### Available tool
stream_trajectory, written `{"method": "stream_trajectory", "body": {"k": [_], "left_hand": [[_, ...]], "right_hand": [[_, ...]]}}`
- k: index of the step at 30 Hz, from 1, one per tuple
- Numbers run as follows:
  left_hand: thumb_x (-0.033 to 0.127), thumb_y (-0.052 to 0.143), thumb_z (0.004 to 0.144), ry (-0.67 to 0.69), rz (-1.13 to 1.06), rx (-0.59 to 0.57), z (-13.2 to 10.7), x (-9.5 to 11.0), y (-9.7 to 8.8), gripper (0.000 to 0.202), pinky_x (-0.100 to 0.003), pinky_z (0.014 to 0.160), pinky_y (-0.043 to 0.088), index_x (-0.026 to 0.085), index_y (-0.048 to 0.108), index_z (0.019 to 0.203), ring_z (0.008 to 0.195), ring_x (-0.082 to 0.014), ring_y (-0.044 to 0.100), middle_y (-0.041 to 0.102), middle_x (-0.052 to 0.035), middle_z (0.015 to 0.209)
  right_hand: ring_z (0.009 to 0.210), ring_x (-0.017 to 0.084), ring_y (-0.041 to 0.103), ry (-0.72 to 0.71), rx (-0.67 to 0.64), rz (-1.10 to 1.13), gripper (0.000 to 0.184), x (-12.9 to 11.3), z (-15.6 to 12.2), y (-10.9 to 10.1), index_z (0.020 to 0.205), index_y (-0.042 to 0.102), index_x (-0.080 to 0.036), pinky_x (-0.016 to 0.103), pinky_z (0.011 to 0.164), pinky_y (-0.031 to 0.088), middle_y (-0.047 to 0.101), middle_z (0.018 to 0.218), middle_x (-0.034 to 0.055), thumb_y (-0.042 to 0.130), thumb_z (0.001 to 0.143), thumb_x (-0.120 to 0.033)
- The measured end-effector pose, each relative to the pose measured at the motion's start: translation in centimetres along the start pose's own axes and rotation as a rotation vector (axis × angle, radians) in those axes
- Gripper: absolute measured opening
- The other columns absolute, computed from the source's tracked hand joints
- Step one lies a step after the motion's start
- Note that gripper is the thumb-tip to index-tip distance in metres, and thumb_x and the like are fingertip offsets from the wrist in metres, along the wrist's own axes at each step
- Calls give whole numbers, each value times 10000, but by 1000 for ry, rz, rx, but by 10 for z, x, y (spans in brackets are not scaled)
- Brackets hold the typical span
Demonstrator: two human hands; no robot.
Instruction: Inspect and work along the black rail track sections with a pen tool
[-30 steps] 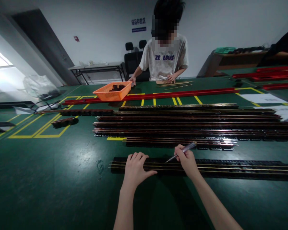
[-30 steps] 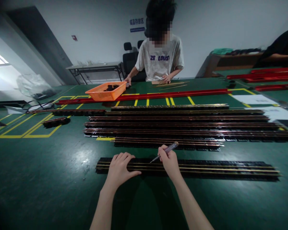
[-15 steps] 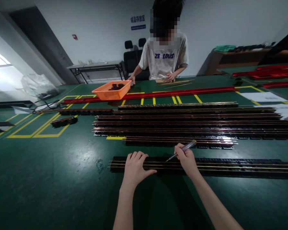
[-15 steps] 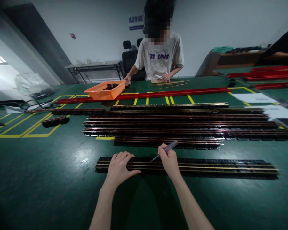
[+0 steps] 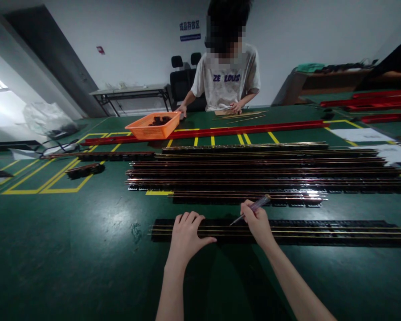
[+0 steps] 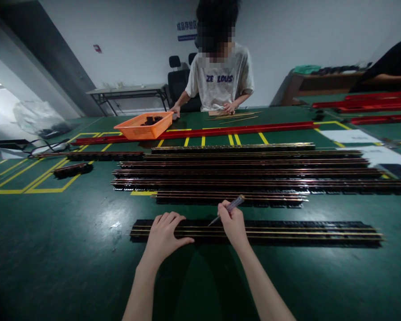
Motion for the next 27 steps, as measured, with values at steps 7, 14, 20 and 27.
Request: {"method": "stream_trajectory", "body": {"k": [7, 14, 20, 27], "left_hand": [[582, 656, 649, -5, 12, 5, -2, 0, 4, 599, -460, 895, 398, 207, 561, 1106, 989, -257, 537, 606, -55, 1051], [549, 654, 668, -16, 1, 6, -1, 9, 8, 546, -471, 889, 395, 213, 567, 1090, 991, -261, 531, 606, -51, 1054], [536, 653, 673, -28, 1, 12, 0, 7, 6, 516, -459, 877, 399, 194, 585, 1053, 964, -253, 539, 613, -57, 1025], [488, 712, 622, -49, 7, 39, 2, 6, 0, 489, -447, 867, 402, 207, 605, 1007, 940, -248, 552, 622, -48, 990]], "right_hand": [[435, 89, 308, -1, 67, 11, 322, -11, -4, 4, 556, 409, -205, 223, 428, 237, 323, 489, -61, 472, 802, -403], [425, 96, 329, -49, 113, -17, 314, -22, -7, 16, 546, 385, -215, 224, 415, 264, 342, 473, -56, 451, 805, -381], [433, 101, 351, -50, 89, -52, 313, -18, -7, 29, 551, 385, -216, 227, 444, 283, 335, 468, -60, 442, 806, -389], [448, 102, 362, -101, 98, -139, 329, -23, -10, 36, 557, 378, -212, 232, 484, 288, 326, 474, -60, 416, 830, -392]]}}
Point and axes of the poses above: each hand's wrist, its own z-axis towards the middle knuckle, its own y-axis out of the palm, x = y × z, the point moved 5 cm from there along z, towards the middle knuckle
